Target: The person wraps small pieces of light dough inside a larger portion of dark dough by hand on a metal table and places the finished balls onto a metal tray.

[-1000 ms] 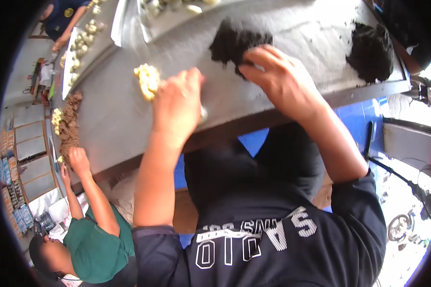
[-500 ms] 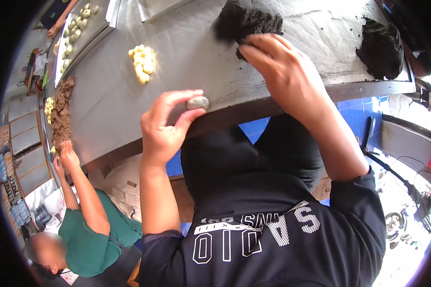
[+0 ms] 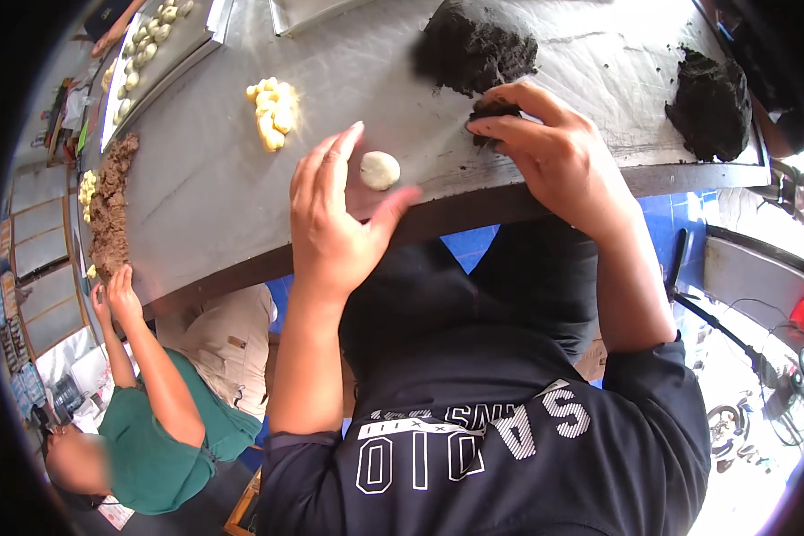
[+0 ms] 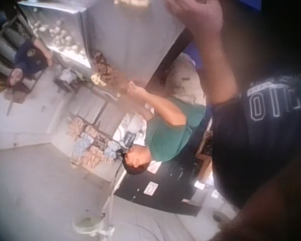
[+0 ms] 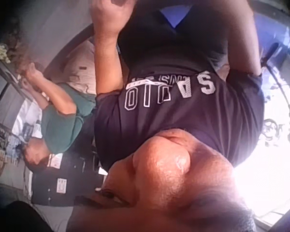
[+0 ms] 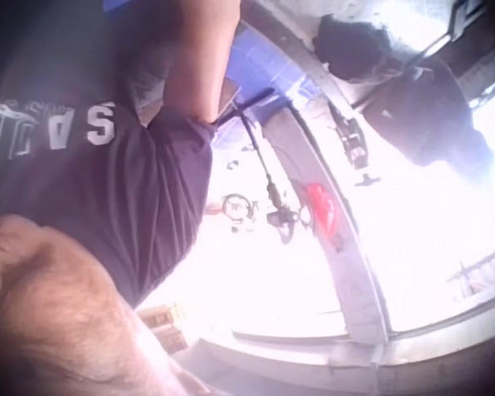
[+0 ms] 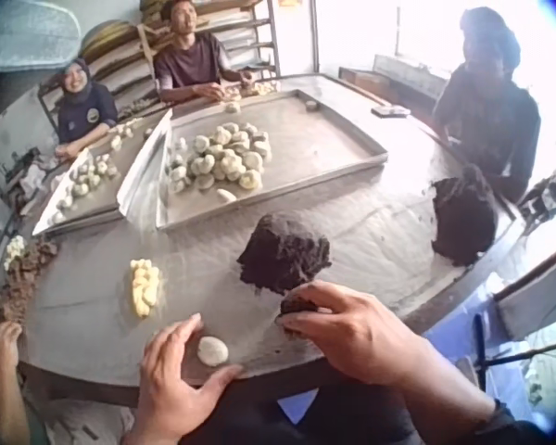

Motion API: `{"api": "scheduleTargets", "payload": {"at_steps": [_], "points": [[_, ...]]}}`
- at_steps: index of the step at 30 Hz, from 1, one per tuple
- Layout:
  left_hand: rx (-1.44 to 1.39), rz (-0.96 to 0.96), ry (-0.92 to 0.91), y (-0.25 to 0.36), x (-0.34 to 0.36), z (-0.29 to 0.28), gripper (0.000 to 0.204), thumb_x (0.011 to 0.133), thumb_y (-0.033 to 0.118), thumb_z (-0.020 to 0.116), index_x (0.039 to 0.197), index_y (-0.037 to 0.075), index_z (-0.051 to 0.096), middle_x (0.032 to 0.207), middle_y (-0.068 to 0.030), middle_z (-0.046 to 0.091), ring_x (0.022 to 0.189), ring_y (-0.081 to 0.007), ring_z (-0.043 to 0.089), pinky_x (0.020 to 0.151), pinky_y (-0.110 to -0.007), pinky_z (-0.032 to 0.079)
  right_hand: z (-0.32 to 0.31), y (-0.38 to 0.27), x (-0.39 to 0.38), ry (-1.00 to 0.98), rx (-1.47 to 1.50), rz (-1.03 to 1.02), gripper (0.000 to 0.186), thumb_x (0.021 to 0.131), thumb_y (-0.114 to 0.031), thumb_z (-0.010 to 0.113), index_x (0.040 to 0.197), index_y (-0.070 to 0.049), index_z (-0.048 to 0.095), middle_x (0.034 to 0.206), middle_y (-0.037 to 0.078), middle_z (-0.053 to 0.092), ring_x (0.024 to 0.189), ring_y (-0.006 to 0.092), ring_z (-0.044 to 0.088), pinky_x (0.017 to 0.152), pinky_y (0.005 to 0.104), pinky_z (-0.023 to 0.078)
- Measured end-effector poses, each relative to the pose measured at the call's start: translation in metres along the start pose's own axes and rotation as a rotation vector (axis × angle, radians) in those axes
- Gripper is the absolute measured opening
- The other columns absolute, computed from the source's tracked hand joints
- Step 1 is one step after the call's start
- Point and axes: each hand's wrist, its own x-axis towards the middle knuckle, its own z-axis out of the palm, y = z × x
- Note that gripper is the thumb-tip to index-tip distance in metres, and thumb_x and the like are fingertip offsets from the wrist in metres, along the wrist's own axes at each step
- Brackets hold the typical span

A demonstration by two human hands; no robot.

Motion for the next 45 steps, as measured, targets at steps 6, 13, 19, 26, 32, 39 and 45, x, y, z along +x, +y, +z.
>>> {"api": "scheduleTargets", "payload": {"at_steps": [6,13,19,26,32,39,45], "points": [[0.011,-0.158,-0.003,0.013,-0.004,0.002,0.076,0.087,0.02,0.1,0.154,0.005,0.067,0.124,-0.0121,0.081,0.12,-0.0341,0.074,0.106,-0.049,0.058,0.005,-0.006,-0.002,0.071,-0.277,0.001,0.027,0.089,-0.007,0.081,0.116,-0.007,0.083,0.12,0.013,0.074,0.112,0.0335,0.07,0.101,0.0433,0.06],[0.342,0.224,-0.331,0.009,0.037,0.022,0.107,0.093,0.067,0.081,0.176,0.013,0.043,0.18,-0.0241,0.039,0.164,-0.0493,0.039,0.137,-0.064,0.026,-0.004,-0.002,0.005,-0.13,-0.052,-0.105,0.028,0.087,-0.013,0.081,0.114,-0.007,0.085,0.12,0.008,0.075,0.113,0.0316,0.069,0.1,0.0429,0.059],[0.369,-0.147,-0.358,0.02,0.027,-0.042,0.107,0.09,0.039,0.097,0.173,0.0,0.045,0.097,-0.0082,0.083,0.103,-0.0254,0.074,0.096,-0.046,0.058,-0.014,0.007,-0.008,0.031,-0.146,-0.011,0.037,0.081,-0.019,0.094,0.116,-0.009,0.085,0.127,0.009,0.075,0.119,0.0324,0.068,0.104,0.0432,0.059],[-1.138,-0.337,0.013,-0.076,0.084,-0.077,0.076,0.107,0.013,0.078,0.174,0.002,0.044,0.177,-0.0237,0.048,0.142,-0.0345,0.067,0.117,-0.048,0.058,-0.011,0.006,-0.001,0.065,-0.127,-0.003,0.028,0.083,-0.02,0.092,0.108,-0.009,0.086,0.121,0.006,0.077,0.117,0.0309,0.069,0.102,0.0426,0.059],[0.319,-0.099,-0.048,-0.16,0.082,-0.042,0.032,0.109,0.025,0.075,0.134,0.006,0.083,0.158,-0.0202,0.069,0.142,-0.0416,0.065,0.122,-0.053,0.047,-0.014,-0.001,-0.017,0.075,0.015,0.062,0.033,0.087,-0.016,0.089,0.119,-0.009,0.082,0.132,0.009,0.074,0.119,0.0346,0.07,0.103,0.0467,0.06],[-0.062,-0.418,-0.08,-0.224,0.075,-0.055,0.027,0.104,0.007,0.082,0.129,0.001,0.075,0.1,-0.0009,0.076,0.089,-0.0129,0.07,0.087,-0.032,0.059,0.006,0.004,-0.007,0.048,-0.288,-0.028,0.019,0.091,-0.014,0.073,0.107,-0.006,0.075,0.121,0.013,0.07,0.12,0.0344,0.069,0.096,0.0469,0.063],[-0.399,-0.411,-0.153,-0.19,0.085,-0.046,0.025,0.105,0.012,0.084,0.124,-0.001,0.074,0.102,-0.0054,0.078,0.086,-0.0123,0.071,0.078,-0.029,0.056,0.009,0.017,-0.004,-0.07,-0.441,0.022,0.02,0.098,-0.025,0.078,0.109,-0.009,0.075,0.116,0.009,0.067,0.108,0.0275,0.066,0.096,0.0445,0.06]]}}
